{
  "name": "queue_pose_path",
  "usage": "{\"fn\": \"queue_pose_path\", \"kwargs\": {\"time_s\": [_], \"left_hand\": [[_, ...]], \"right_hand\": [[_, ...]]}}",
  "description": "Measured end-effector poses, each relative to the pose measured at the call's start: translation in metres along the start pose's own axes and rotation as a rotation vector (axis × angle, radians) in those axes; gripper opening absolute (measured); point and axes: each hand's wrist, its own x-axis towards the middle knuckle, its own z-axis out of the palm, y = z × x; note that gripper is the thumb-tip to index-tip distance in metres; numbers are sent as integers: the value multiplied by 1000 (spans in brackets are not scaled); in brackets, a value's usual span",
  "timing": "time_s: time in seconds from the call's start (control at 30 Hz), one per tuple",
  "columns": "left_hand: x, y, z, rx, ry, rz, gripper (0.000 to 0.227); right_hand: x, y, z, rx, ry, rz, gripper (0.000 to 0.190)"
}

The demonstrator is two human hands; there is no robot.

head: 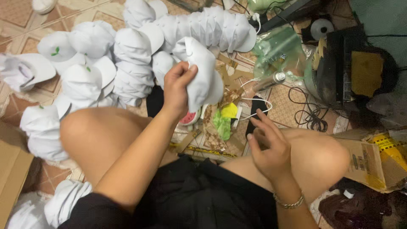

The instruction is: The person sits on the floor and processes white baseball caps. They stuff each cap with a plush toy, use a hairdryer to heat the front logo, spray the cap with an aerosol can, and then wipe the interior with a cloth. The finished caps are placed in a pile.

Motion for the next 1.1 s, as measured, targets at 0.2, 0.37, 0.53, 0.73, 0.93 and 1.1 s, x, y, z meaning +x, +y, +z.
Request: {"fn": "queue_pose_path", "kwargs": {"time_s": [0.2, 0.37, 0.53, 0.73, 0.93, 1.1], "left_hand": [[125, -109, -76, 123, 125, 81, 8], [155, -135, -163, -16, 227, -282, 12], [138, -154, -213, 412, 395, -596, 25], [129, -193, -233, 285, 437, -457, 19], [133, -217, -263, 594, 714, -328, 29], [151, -203, -245, 462, 855, -191, 30]], "right_hand": [[52, 72, 29, 53, -210, 629, 40], [69, 127, 96, -75, -446, 783, 46], [63, 179, 179, -133, -466, 628, 45], [61, 209, 228, -45, -413, 568, 37], [115, 145, 185, 274, -315, 681, 40], [128, 75, 20, 205, -82, 286, 36]]}}
